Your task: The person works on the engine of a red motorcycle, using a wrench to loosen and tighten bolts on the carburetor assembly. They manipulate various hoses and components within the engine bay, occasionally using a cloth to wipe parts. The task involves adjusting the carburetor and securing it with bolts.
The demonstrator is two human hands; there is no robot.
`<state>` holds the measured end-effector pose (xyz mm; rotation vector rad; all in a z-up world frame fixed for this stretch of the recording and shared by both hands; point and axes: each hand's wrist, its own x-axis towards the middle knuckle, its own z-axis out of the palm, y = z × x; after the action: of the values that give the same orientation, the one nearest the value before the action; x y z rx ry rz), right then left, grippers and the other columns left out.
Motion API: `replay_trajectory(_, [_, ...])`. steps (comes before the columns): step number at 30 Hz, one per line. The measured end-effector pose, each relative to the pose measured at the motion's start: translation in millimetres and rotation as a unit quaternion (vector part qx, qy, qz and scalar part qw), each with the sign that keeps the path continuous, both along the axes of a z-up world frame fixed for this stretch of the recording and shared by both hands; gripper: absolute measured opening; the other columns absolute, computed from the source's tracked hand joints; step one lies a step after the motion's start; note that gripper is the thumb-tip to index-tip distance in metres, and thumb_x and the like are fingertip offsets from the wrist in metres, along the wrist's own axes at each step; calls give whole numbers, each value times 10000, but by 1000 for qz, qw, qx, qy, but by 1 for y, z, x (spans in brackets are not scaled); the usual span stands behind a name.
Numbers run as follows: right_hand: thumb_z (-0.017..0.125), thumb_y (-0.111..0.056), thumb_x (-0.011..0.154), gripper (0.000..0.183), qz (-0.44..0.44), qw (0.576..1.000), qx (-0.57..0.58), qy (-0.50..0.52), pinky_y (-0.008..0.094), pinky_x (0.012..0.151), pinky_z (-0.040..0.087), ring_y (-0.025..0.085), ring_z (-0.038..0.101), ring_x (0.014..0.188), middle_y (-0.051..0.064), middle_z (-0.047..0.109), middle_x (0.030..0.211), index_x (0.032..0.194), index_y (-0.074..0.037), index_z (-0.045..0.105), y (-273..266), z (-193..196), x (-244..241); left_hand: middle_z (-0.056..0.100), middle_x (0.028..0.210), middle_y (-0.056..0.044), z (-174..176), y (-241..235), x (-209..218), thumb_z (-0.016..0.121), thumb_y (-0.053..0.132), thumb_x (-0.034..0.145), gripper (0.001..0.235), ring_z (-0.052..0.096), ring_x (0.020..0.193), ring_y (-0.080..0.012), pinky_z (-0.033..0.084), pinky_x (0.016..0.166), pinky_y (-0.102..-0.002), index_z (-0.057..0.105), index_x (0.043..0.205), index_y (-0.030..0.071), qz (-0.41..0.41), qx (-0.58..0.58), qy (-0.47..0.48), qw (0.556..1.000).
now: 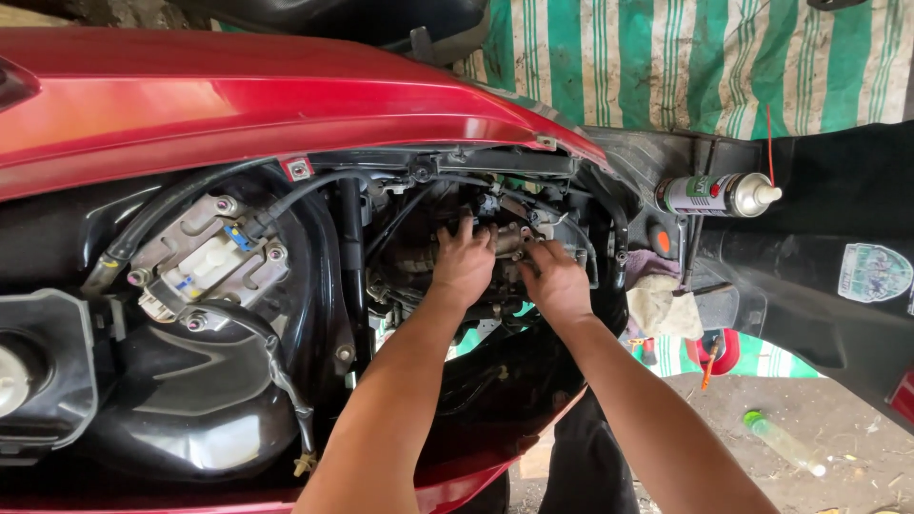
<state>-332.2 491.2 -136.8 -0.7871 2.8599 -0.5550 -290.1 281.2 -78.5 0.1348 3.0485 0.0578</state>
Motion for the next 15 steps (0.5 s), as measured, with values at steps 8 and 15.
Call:
replay_trajectory(8, [801, -431, 917, 146, 59, 994, 14, 86, 344, 724, 653, 176, 781, 906, -128, 692, 998, 1047, -368, 781, -14, -3, 1, 803, 1072, -114, -21, -1, 1, 648, 117, 985, 372, 553, 1371, -451, 587, 825, -682, 793, 1325, 79, 10, 24, -22, 999])
replay_trajectory(15, [842, -402, 880, 167, 45, 996, 37, 71, 382, 704, 657, 226, 779, 904, -69, 689, 965, 974, -297, 751, -14, -5, 3, 788, 960, -130, -42, 6, 5, 706, 106, 900, 301, 613, 1303, -472, 597, 719, -681, 838, 1171, 93, 36, 27, 60, 997])
